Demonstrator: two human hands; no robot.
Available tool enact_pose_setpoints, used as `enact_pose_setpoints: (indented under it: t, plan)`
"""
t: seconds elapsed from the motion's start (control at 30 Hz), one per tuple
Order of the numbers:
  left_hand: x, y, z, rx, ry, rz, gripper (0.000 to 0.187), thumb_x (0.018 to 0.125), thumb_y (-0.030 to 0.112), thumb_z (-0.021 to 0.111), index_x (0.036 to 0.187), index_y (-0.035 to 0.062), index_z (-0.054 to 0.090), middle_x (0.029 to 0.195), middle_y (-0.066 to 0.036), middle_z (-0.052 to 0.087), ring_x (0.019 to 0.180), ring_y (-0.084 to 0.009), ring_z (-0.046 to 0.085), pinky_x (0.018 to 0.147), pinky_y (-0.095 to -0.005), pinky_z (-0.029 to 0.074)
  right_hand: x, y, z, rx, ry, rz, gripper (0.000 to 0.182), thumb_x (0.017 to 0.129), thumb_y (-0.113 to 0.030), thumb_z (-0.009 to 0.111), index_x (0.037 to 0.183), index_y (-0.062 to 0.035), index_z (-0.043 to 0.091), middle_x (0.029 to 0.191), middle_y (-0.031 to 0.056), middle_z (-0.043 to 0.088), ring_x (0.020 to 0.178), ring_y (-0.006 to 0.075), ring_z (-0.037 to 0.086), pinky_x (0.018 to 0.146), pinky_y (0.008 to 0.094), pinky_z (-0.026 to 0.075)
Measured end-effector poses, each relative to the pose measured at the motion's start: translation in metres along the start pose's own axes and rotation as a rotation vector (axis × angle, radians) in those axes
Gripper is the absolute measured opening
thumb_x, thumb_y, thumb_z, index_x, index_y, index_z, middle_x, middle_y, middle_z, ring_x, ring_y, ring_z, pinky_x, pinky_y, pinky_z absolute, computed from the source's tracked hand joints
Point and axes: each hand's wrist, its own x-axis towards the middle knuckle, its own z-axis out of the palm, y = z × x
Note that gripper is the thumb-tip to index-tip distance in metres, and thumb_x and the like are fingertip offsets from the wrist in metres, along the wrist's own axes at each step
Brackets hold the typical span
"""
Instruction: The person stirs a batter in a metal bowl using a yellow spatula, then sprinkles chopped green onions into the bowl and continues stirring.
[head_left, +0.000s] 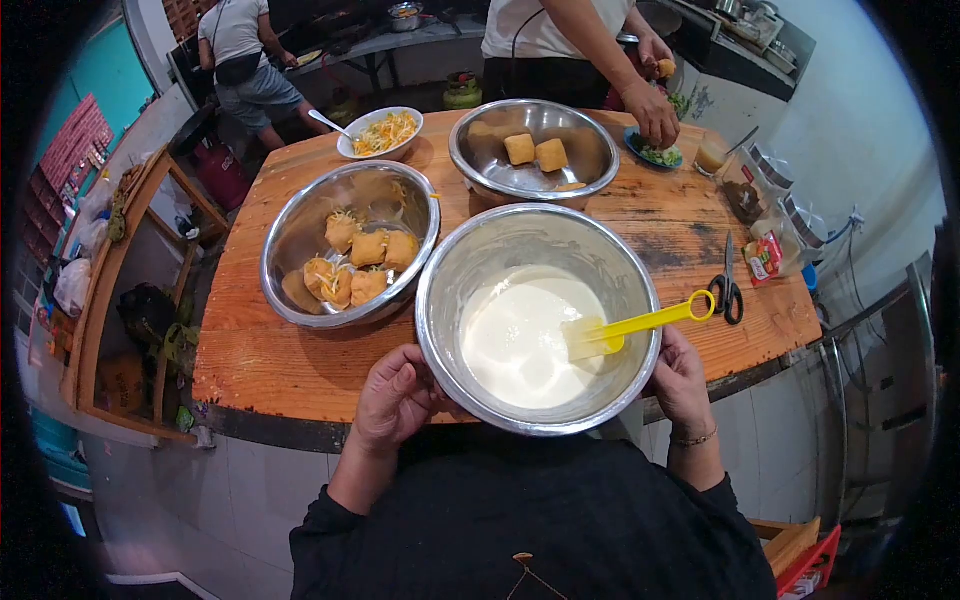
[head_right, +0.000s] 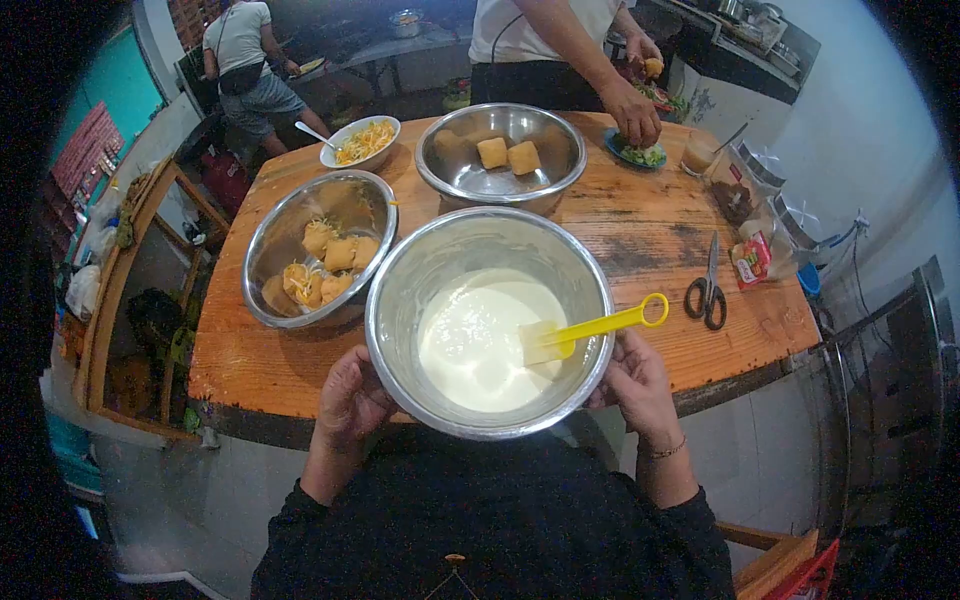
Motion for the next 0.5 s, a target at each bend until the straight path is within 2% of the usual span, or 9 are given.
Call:
enact_pose_setpoints:
  t: [0.2, 0.5]
  plan:
    - [0.0008, 0.0027, -0.0011, 0.009, -0.069, -0.008, 0.036, 0.100, 0.030, 0.058, 0.118, 0.0000, 0.053, 0.105, -0.019, 0.067, 0.091, -0.0307, 0.069, 0.079, -0.0467, 0.059, -0.0009, -0.0010, -0.0026, 0.001, -0.012, 0.029, 0.035, 0.097, -0.006, 0.056, 0.130, 0.0024, 0.050, 0.086, 0.0042, 0.067, 0.061, 0.0078, 0.063, 0.055, 0.0207, 0.054]
    - [0.0007, 0.0011, -0.0020, 0.009, -0.046, -0.011, 0.035, 0.099, 0.030, 0.059, 0.117, -0.0005, 0.053, 0.101, -0.016, 0.065, 0.091, -0.0264, 0.067, 0.079, -0.0466, 0.059, -0.0017, -0.0009, -0.0043, -0.010, -0.025, 0.023, 0.032, 0.097, -0.006, 0.056, 0.128, 0.0026, 0.052, 0.084, 0.0040, 0.067, 0.062, 0.0081, 0.064, 0.054, 0.0219, 0.055]
